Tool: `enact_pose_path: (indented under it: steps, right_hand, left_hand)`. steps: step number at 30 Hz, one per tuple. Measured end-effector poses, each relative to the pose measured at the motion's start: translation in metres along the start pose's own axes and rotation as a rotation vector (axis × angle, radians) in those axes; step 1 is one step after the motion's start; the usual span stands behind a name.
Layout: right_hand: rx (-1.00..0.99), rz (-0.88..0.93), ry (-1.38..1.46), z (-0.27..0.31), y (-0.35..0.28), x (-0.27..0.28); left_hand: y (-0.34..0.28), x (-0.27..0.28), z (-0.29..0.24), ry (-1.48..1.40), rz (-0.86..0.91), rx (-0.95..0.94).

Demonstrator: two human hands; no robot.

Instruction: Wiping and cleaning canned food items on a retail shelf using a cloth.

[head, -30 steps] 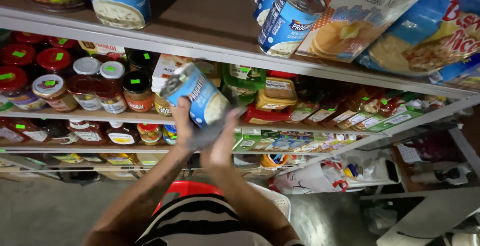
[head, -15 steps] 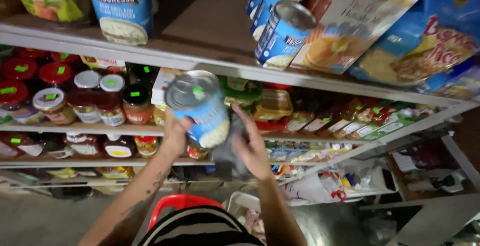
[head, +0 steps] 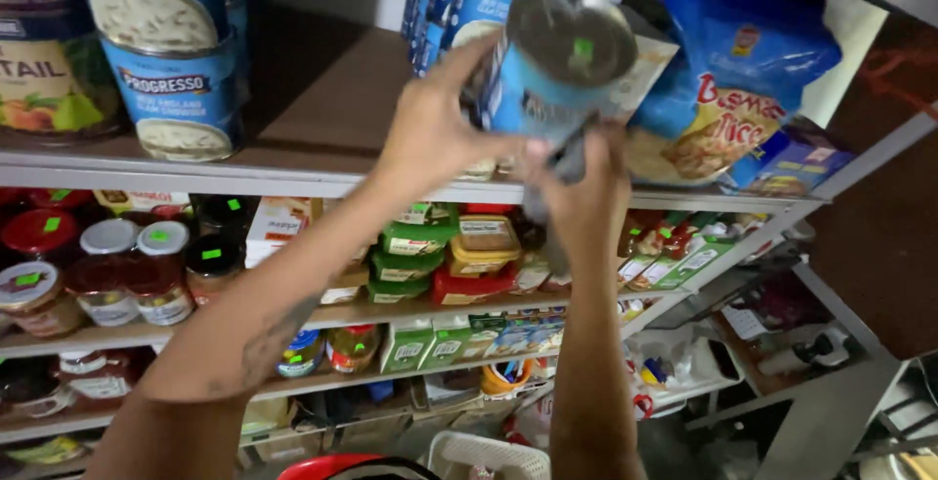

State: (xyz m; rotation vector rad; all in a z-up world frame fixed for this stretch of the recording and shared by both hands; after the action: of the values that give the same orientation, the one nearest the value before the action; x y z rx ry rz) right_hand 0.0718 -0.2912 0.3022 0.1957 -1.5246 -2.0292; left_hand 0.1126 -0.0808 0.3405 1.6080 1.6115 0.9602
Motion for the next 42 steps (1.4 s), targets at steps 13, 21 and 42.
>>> enact_pose_path:
  steps: [13,21,42]
  right_hand:
    - [0.052,-0.140,0.235,-0.016,0.036,-0.065]
    - [-0.026,-0.242,0.328,-0.018,0.018,-0.056]
    - [-0.029,-0.146,0.248,-0.029,0.011,-0.054]
  left_hand:
    - [0.042,-0.015,0.078,-0.073,-0.123,0.095]
    - [0.033,-0.012,0.085,-0.062,-0.163,0.101]
    - [0.023,-0.006,0.087,0.166,-0.156,0.171]
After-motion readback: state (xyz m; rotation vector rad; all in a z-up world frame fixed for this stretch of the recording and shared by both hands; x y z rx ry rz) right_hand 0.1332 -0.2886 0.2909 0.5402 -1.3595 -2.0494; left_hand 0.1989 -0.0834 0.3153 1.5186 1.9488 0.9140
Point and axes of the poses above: each hand's wrist, its own y-axis towards the middle knuckle, its own x-axis out of the back of the hand, z = x × y, the point moved 10 cm from there along y, towards the middle knuckle, and after that the axes turned 8 degrees about -z, right-handed, at the moved point
